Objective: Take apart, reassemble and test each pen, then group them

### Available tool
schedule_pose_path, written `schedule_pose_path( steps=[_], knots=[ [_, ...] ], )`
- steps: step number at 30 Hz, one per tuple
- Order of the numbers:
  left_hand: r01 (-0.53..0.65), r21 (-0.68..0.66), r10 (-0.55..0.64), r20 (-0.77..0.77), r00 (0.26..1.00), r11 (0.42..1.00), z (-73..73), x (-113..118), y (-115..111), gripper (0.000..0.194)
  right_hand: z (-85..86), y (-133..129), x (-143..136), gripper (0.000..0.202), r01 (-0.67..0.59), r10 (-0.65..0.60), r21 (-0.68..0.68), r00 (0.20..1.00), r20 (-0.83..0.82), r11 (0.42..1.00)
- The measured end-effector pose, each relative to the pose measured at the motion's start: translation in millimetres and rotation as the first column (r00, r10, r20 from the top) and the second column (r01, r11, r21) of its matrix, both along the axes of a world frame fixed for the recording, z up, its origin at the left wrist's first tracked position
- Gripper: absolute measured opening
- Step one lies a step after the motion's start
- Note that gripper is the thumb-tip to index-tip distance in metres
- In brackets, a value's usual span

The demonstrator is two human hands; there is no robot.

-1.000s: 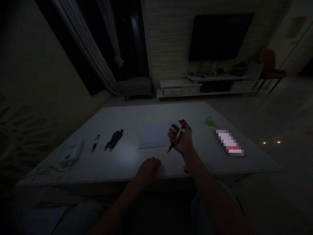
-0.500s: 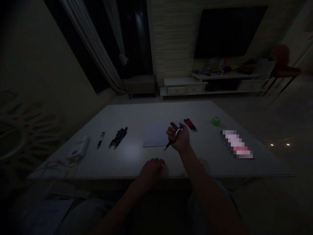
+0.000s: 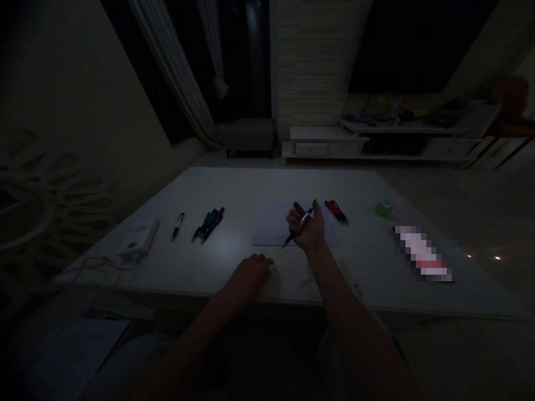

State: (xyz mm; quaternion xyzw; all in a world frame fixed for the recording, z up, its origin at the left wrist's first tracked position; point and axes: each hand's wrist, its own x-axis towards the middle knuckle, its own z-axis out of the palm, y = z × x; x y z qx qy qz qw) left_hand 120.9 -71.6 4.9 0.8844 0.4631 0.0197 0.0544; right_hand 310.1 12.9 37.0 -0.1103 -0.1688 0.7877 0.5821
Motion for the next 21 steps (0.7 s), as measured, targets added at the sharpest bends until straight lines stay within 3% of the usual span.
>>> schedule_pose_path(
  steps=[3, 5, 8, 10, 13, 17, 21],
  knots=[
    [-0.048, 0.139, 0.047, 0.012, 0.999, 0.989, -11.5, 7.7, 9.7, 0.034, 0.2, 13.2, -0.3, 0.020, 0.091, -0.081, -0.042, 0.976, 0.201, 0.995],
    [-0.077, 0.210, 0.071, 0.039, 0.997, 0.975, -21.8, 14.1, 14.0, 0.043, -1.5, 22.2, -2.6, 0.029, 0.129, -0.095, -0.060, 0.914, 0.393, 0.990],
    [-0.140, 0.246, 0.130, 0.058, 0.990, 0.959, -35.8, 22.7, 17.4, 0.054, -9.4, 32.9, -9.1, 0.044, 0.078, -0.026, -0.047, 0.741, 0.671, 0.996],
    [-0.183, 0.223, 0.175, 0.053, 0.983, 0.958, -40.8, 27.8, 17.7, 0.055, -18.6, 37.5, -14.9, 0.039, 0.084, -0.077, 0.035, 0.587, 0.806, 0.996],
    [-0.210, 0.177, 0.206, 0.038, 0.978, 0.962, -41.3, 34.7, 15.4, 0.052, -35.7, 39.9, -25.5, 0.027, 0.134, -0.215, 0.175, 0.398, 0.892, 0.975],
    [-0.221, 0.128, 0.218, 0.037, 0.975, 0.967, -36.7, 41.4, 10.8, 0.051, -54.8, 35.5, -40.5, 0.023, 0.082, -0.187, 0.170, 0.338, 0.922, 0.982],
    [-0.238, 0.117, 0.233, 0.058, 0.971, 0.964, -33.1, 43.1, 7.7, 0.050, -61.9, 31.7, -51.6, 0.020, 0.096, -0.270, 0.253, 0.282, 0.921, 0.963]
  ],
)
